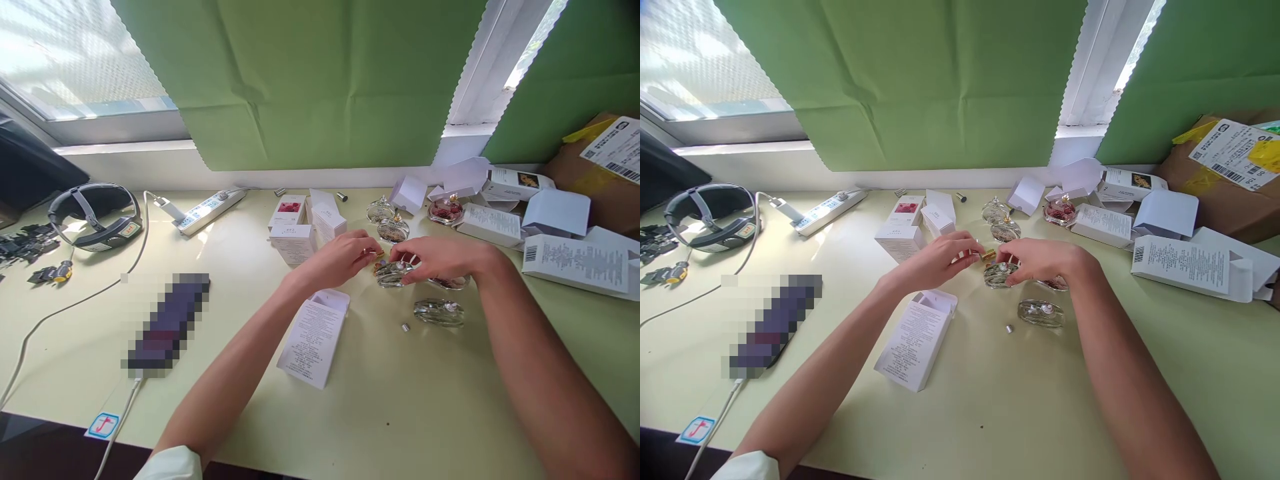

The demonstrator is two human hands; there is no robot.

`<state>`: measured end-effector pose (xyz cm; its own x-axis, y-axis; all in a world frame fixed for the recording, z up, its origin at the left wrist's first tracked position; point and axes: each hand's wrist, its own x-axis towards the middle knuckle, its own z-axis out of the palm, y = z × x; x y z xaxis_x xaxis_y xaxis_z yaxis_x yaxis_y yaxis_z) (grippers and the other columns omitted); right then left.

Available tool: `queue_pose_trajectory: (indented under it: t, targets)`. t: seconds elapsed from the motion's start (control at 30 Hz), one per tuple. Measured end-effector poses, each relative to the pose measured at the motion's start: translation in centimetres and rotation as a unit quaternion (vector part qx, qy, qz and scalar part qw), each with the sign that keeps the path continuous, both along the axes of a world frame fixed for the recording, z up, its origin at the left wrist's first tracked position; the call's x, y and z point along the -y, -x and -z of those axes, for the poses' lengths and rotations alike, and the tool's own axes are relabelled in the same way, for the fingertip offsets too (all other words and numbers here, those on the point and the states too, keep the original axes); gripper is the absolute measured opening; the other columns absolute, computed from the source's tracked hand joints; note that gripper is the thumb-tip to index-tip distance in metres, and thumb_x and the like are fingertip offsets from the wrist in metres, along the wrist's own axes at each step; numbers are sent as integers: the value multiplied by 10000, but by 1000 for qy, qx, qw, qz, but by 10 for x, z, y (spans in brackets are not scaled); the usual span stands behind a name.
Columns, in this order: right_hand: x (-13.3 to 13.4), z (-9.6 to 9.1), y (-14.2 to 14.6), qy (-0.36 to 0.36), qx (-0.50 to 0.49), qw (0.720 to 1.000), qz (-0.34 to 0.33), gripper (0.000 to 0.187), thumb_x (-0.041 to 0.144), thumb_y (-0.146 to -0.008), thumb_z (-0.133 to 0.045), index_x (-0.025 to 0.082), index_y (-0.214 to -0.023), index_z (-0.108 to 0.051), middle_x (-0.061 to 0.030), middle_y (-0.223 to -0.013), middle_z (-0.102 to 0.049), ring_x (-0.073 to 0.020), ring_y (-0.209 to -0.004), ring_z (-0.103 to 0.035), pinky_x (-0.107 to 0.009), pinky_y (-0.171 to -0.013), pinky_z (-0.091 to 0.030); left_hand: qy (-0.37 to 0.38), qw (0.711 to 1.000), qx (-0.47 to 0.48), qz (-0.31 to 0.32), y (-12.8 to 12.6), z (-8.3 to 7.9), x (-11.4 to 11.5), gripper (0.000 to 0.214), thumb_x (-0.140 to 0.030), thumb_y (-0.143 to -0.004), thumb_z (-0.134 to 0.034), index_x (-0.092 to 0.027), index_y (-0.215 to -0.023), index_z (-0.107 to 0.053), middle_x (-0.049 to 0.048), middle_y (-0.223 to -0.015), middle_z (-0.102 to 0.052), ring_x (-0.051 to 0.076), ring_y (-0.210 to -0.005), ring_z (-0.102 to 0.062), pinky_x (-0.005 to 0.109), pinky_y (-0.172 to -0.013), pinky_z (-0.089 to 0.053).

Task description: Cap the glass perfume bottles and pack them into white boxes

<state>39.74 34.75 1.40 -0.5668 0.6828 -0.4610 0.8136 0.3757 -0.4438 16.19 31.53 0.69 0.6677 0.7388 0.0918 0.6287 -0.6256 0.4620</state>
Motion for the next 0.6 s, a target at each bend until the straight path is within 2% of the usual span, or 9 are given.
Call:
queue_pose_trajectory:
  t: [0.1,0.2,0.3,0.43,0.6]
  targets:
    - [2,-3,6,2,5,1000,-1,437,454,-751,-661,273,-1147,-616,-44,-1105,-687,-248,-905,-656,-315,-696,-458,-2,1000,14,-9,0,-4,1,264,-276,-1020,-401,-204,-1092,-644,54,-1026,-628,149,-864,-583,286,-769,-467]
    - [6,-7,11,13,20,999,21,454,448,-757,-662,263,-1167,-603,-51,-1110,-691,-252,-892,-667,-311,-666,-458,-6,999,33,-18,0,-10,4,224,-277,-1002,-456,-200,-1056,-660,43,-993,-655,146,-880,-598,289,-791,-482]
    - [9,-12,8,23,-7,999,24,523,497,-752,-686,270,-1215,-599,-57,-1222,-672,-271,-986,-667,-323,-717,-495,2,998,68,-17,-1,-15,7,218,-285,-996,-480,-211,-1051,-677,35,-999,-679,135,-883,-630,284,-806,-499]
    - [12,-23,-1,-9,-127,992,26,550,556,-760,-695,312,-1248,-627,-38,-1323,-644,-295,-1180,-605,-364,-873,-521,4,991,131,-17,-3,-22,11,238,-289,-1001,-474,-225,-1156,-642,31,-1057,-715,132,-917,-665,265,-764,-520]
    - [23,-39,6,-31,-308,947,84,529,554,-818,-679,388,-1312,-588,-24,-1246,-685,-270,-1144,-634,-392,-886,-543,-84,976,199,-24,-5,-29,15,330,-272,-971,-554,-240,-1299,-560,18,-1130,-720,140,-1043,-646,290,-875,-514]
